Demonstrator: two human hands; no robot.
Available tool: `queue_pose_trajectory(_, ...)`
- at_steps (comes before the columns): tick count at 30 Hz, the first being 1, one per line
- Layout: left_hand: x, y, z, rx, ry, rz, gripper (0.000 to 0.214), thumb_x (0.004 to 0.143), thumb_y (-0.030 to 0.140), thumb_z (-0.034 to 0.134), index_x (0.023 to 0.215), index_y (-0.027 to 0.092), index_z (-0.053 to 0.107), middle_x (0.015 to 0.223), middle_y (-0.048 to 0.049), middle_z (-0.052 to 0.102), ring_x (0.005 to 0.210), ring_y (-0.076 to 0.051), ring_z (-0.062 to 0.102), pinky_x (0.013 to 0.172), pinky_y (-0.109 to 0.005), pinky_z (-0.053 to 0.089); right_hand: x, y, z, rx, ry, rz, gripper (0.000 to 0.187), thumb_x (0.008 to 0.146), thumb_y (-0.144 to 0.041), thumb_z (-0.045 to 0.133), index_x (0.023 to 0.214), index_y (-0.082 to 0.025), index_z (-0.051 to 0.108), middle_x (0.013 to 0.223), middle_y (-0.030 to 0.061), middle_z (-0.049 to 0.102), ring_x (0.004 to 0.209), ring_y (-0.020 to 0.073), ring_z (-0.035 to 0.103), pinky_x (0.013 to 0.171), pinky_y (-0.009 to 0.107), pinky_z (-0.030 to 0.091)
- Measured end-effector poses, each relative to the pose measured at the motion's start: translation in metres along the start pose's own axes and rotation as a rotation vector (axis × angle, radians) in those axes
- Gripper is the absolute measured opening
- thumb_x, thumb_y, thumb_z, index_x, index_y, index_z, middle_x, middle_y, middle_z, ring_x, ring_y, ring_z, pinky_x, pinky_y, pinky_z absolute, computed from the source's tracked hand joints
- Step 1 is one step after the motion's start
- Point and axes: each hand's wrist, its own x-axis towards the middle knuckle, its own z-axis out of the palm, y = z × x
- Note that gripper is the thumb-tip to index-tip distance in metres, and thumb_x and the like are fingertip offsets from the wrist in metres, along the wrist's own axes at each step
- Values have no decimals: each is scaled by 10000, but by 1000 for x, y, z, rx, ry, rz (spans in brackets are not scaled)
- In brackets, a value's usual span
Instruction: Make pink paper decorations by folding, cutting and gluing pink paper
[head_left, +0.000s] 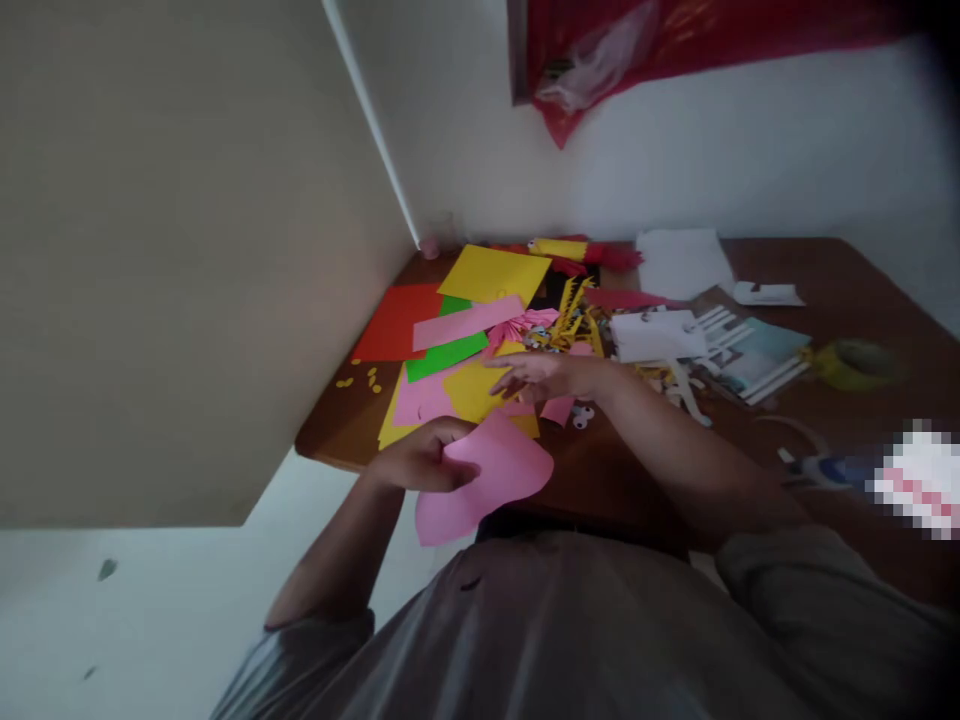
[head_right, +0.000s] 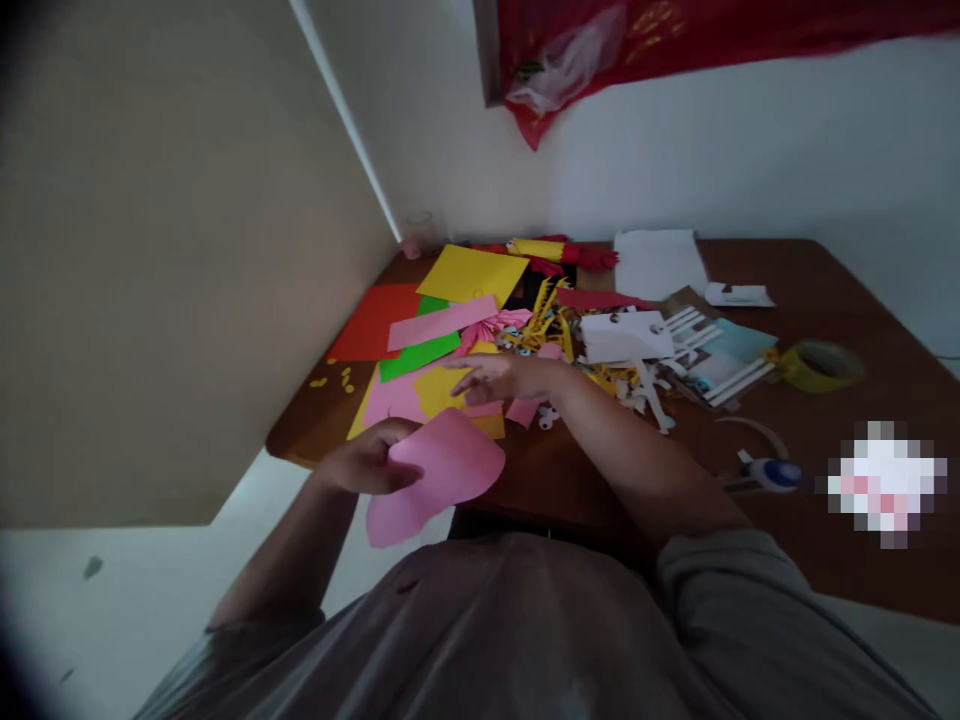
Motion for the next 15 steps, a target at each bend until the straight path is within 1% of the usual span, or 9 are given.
queue_pose_trajectory(3,28,30,-5,19,-46,-107,230,721,370,956,783,193,822,697,-52,703,549,-175,580,537,-274,457,-63,7,11,14,51,39,743,749,-682,970,1289,-200,805,1103,89,830,967,226,777,884,347,630)
queue_pose_trajectory(5,46,44,1,105,-149,-84,187,741,339,926,743,198,803,701,-44,696,573,-183,593,544,-272,457,-99,8,24,-16,209,-28,729,791,-674,945,1333,-211,793,1296,124,802,1174,275,761,1014,396,614)
queue_pose_trajectory(7,64,54,13,218,-300,8,151,755,284,876,697,207,760,709,-37,675,620,-190,591,569,-273,456,-127,5,40,-165,429,-139,894,834,-632,936,1611,-315,628,1640,121,630,1516,331,588,1212,470,519)
queue_pose_trajectory(8,73,57,21,272,-373,63,154,763,258,847,676,213,727,703,-28,653,628,-184,569,575,-272,444,-137,1,49,-310,450,-169,979,822,-603,961,1678,-349,560,1720,109,553,1629,352,461,1309,502,420)
queue_pose_trajectory(9,81,60,30,313,-449,116,161,772,237,818,670,218,695,699,-17,630,634,-176,547,580,-271,434,-145,-3,57,-446,448,-187,954,817,-587,971,1660,-358,588,1731,100,543,1667,373,395,1364,529,334)
queue_pose_trajectory(10,87,62,39,341,-531,168,157,781,220,793,683,219,671,708,-9,619,645,-172,536,593,-271,433,-152,-9,63,-560,405,-195,828,841,-575,956,1583,-348,667,1698,100,580,1664,387,390,1386,545,285)
queue_pose_trajectory(11,93,65,46,355,-611,216,130,796,208,773,721,216,667,736,-5,630,670,-172,547,620,-271,446,-158,-14,69,-645,349,-193,637,880,-571,924,1443,-322,761,1605,105,659,1613,393,452,1380,556,281)
queue_pose_trajectory(13,98,68,57,390,-708,283,72,857,222,761,838,205,694,816,-6,682,737,-175,594,692,-267,473,-172,-21,73,-707,270,-133,336,977,-562,825,1122,-259,828,1298,108,793,1352,351,656,1279,524,401)
queue_pose_trajectory(15,99,69,61,477,-657,290,134,931,312,789,929,198,720,869,-9,721,774,-172,627,720,-259,462,-188,-21,71,-660,262,23,327,1032,-544,753,964,-226,781,1022,67,796,1009,260,725,1025,413,527)
